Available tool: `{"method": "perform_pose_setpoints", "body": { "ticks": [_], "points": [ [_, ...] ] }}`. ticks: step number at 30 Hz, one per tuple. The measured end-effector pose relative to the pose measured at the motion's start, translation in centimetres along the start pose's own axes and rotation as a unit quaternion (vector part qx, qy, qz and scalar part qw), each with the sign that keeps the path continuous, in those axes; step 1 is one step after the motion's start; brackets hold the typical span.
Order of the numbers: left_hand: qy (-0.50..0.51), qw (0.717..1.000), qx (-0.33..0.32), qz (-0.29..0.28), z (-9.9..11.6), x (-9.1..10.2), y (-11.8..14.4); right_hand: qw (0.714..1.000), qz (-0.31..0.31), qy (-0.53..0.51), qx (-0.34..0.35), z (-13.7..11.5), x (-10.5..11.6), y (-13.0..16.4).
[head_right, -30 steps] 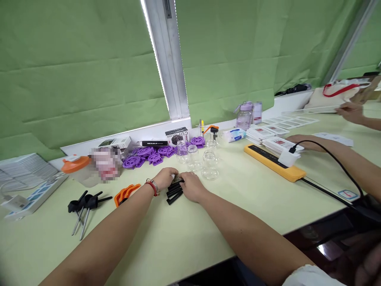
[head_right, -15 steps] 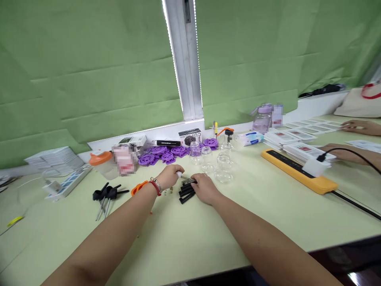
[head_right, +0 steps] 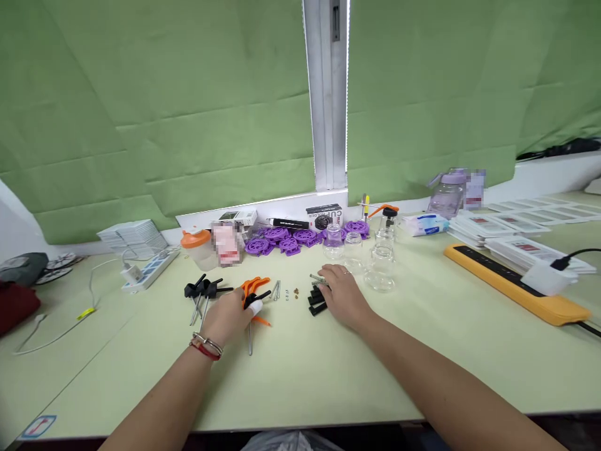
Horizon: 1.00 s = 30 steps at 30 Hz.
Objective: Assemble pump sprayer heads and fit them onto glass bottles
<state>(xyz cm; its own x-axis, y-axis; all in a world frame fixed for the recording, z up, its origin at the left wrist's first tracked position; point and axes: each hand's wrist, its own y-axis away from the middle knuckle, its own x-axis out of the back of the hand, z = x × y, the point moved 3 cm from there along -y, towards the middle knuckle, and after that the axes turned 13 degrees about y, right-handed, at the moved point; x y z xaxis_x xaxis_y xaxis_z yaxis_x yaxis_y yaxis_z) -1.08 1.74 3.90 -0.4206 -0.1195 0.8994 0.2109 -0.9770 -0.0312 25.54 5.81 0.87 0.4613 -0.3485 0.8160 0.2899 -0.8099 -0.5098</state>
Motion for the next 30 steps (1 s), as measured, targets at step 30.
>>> {"method": "perform_pose_setpoints", "body": {
  "ticks": [30],
  "points": [
    [0.369, 0.872, -0.208, -0.244, 0.1, -1.1, 1.4, 0.797, -0.297, -0.445, -0.281, -10.0, -3.8, -0.2]
  ]
}}
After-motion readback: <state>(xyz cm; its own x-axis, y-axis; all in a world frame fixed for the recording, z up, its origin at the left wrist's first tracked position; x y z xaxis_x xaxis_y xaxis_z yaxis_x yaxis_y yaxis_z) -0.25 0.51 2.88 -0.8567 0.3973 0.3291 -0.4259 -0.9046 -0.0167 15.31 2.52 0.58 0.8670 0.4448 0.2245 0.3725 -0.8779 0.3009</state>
